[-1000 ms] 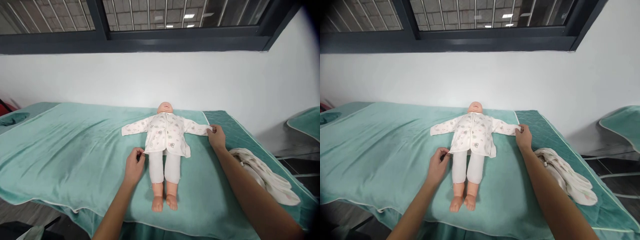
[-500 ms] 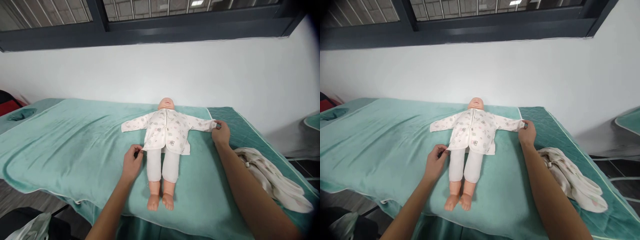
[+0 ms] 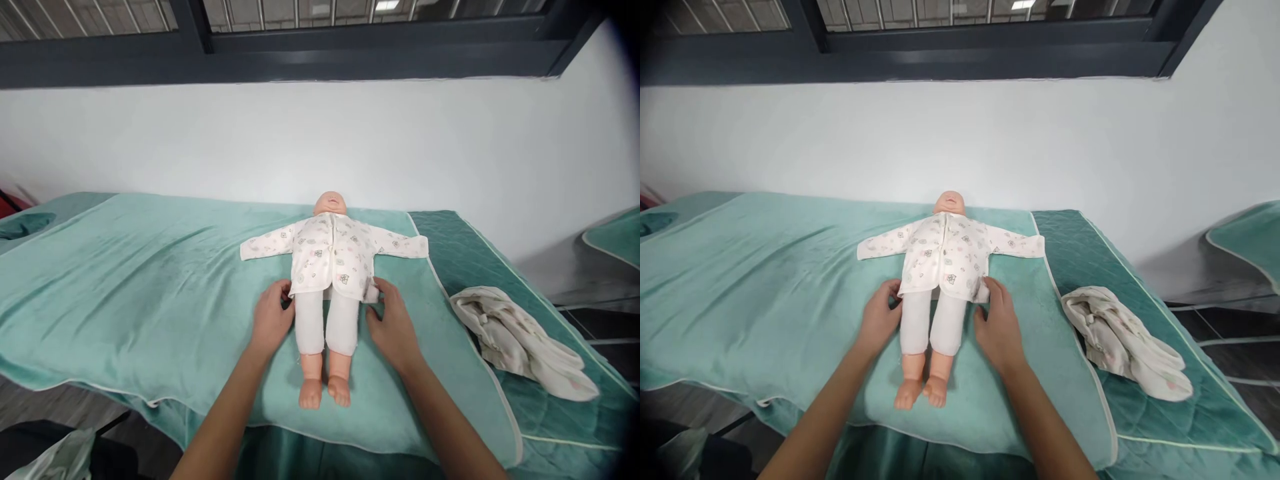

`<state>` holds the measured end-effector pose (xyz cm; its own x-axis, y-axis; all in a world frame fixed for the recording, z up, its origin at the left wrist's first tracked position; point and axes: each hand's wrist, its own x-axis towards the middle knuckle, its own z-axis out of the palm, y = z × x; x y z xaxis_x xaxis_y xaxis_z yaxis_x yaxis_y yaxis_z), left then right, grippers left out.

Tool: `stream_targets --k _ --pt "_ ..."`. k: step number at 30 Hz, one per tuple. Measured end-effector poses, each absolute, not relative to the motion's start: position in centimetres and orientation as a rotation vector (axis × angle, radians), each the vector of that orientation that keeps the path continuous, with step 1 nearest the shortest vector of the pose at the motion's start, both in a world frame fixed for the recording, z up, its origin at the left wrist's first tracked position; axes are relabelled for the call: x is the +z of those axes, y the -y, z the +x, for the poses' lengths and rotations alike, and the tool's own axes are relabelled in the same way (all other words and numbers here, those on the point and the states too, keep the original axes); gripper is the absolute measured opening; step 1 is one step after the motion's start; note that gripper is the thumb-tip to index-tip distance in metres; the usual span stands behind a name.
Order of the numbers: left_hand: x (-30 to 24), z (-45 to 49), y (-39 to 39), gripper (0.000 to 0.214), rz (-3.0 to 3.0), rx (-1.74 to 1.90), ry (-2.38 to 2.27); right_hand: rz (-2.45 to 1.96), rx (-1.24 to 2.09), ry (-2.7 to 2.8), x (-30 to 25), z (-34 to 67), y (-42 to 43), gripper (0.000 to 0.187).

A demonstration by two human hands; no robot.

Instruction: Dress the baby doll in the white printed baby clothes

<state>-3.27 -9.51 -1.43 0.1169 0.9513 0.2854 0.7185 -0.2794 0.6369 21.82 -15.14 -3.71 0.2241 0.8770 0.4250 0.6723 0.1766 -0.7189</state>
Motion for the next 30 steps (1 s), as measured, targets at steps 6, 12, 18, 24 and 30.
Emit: stream_targets --k 6,12,18,24,30 --pt "-1.8 -2.0 8.5 0.027 2.244 0.886 -1.735 -1.719 0.194 1.385 -3.0 20.7 13.3 0.055" --pt "-2.0 -1.2 8.1 0.026 2.309 0.887 -1.678 -1.636 0.211 1.311 -2.4 20.9 13.4 0.030" --pt "-1.8 -2.3 8.8 0.021 2.076 1.065 -1.620 -1.611 0.178 1.234 -2.8 21.8 14.3 0.035" --pt "-2.1 -2.7 9.2 0.013 2.063 1.091 -1.653 -1.705 0.058 1.206 -3.0 21.4 15.0 0.037" --pt "-1.8 -2.6 9.2 0.008 2.118 1.253 -1.451 -1.481 0.044 1.369 -2.9 21.3 14.6 0.041"
